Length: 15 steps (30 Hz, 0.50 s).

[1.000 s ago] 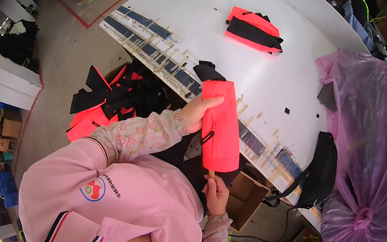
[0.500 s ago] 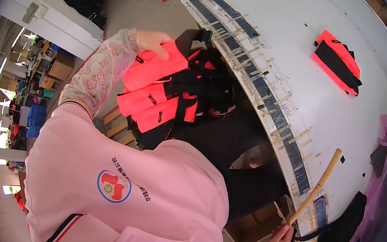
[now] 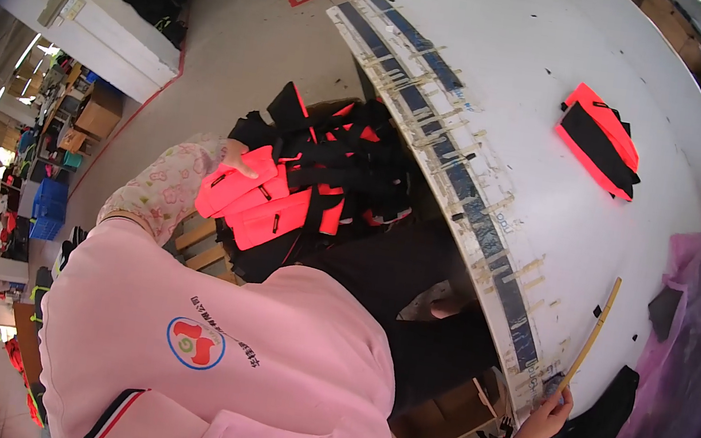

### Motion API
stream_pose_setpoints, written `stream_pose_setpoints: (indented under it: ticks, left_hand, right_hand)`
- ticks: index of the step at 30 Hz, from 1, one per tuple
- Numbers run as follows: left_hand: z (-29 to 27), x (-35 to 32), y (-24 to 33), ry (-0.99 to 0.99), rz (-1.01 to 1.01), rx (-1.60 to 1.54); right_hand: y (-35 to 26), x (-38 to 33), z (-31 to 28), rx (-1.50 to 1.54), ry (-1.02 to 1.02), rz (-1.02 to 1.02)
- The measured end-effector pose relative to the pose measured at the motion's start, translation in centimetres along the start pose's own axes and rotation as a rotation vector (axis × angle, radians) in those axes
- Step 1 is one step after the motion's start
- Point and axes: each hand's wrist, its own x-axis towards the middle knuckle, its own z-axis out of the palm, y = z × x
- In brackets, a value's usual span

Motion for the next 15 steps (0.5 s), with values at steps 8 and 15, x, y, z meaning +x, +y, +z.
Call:
stream_pose_setpoints:
  ticks: [8, 15]
  left_hand:
    - [-15.8, 0.4, 17.2, 0.445, 0.678, -0.48]
    - [-20.7, 6.6, 47.9, 0.847, 1.247, -0.314]
  right_hand:
    - [-2.4, 1.1, 2.2, -0.525, 0.306, -0.372]
    - [-3.5, 1.6, 6.5, -0.416, 0.37, -0.369]
